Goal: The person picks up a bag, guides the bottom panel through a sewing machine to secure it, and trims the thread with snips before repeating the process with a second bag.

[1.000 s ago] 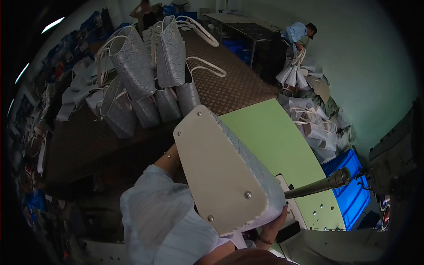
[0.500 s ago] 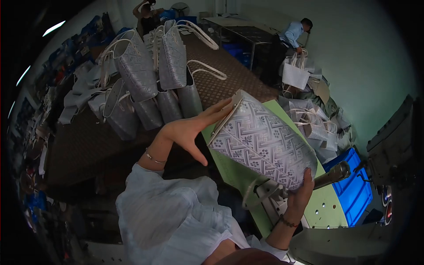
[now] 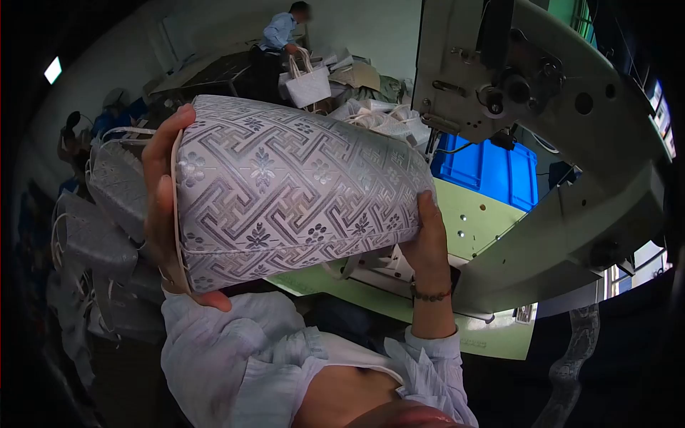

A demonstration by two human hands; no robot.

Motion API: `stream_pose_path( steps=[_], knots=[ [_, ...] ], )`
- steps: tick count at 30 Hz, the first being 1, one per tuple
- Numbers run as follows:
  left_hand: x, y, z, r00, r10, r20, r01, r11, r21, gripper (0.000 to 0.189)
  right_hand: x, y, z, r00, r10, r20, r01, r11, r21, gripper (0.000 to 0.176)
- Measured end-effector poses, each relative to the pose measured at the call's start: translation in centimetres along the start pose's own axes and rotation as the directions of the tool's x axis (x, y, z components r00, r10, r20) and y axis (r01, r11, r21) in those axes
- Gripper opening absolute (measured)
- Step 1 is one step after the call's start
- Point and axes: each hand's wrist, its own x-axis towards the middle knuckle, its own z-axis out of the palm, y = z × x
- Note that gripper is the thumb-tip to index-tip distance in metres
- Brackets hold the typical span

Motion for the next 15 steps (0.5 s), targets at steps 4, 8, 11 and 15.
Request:
stream_pose_path(
  steps=[4,8,11,15],
  knots=[
    [1.8,0.0,0.8,0.912,-0.208,0.353,0.147,0.97,0.192,0.121,1.4,-1.1,-2.6,0.978,-0.078,-0.193,0.087,0.995,0.039,0.046],
    [1.5,-6.2,6.5,0.796,-0.245,0.553,0.153,0.966,0.209,0.124,2.8,2.3,-11.9,0.935,-0.074,-0.348,0.082,0.997,0.008,0.046],
    [1.0,-10.1,9.7,0.716,-0.289,0.635,0.26,0.955,0.141,0.124,2.2,4.3,-15.8,0.949,0.083,-0.305,-0.067,0.996,0.061,0.05],
    [1.9,-11.0,9.9,0.651,-0.265,0.711,0.265,0.957,0.114,0.12,2.0,8.0,-18.3,0.904,0.124,-0.41,-0.113,0.992,0.05,0.047]
  ],
)
